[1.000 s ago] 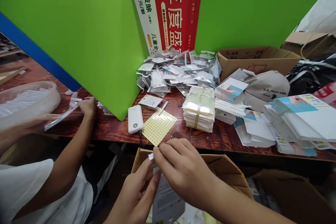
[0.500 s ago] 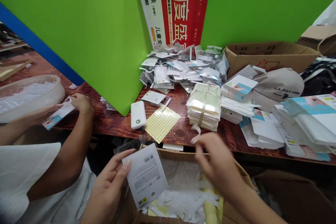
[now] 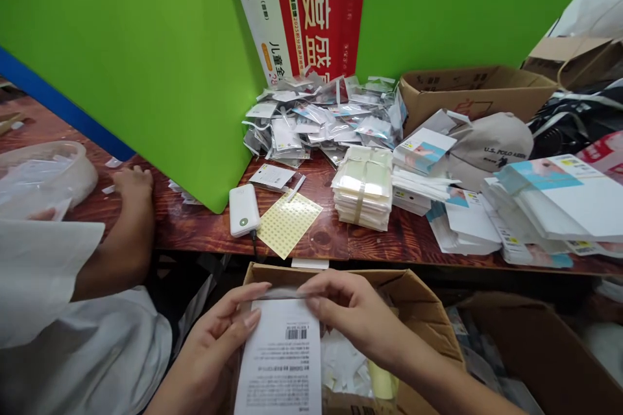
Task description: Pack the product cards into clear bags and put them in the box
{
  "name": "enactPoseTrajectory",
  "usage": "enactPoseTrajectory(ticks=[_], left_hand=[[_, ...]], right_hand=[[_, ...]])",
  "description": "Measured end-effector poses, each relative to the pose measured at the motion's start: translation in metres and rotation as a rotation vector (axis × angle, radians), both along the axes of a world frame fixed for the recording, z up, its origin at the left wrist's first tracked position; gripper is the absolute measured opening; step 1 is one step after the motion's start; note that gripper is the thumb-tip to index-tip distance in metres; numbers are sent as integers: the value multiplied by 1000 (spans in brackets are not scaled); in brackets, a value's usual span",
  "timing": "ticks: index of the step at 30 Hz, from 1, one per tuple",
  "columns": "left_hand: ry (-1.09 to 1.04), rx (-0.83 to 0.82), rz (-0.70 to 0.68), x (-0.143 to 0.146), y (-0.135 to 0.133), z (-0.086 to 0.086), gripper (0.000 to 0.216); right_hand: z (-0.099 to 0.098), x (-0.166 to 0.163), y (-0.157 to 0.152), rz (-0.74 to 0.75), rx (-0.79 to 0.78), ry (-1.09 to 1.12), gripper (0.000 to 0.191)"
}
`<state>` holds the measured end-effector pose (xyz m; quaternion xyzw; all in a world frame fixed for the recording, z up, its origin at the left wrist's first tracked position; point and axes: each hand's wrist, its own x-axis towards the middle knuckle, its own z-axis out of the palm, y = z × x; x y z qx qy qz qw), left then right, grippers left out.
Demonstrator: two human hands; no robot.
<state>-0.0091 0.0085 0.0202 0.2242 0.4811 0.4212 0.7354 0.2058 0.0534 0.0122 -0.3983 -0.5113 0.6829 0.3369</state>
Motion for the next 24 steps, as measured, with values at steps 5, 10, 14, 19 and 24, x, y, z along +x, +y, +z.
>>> enactPoseTrajectory(ticks=[5,10,14,19,24], left_hand=[[46,43,30,-3,-7,-8,28],[99,120,33,3,-7,-12,26],[-50,123,-27,6,-5,-8,46],[-162,122,-344,5,-3,-5,115],[413,475,-671,24,3,-18,104]], right_hand=[[-7,11,-9,39,53,85,22],[3,16,-12,37,135,27,25],[8,25,-12,32,206,-48,25],[8,34,-12,-19,348,-200,24],[22,20,-5,-45,642,-488,47]])
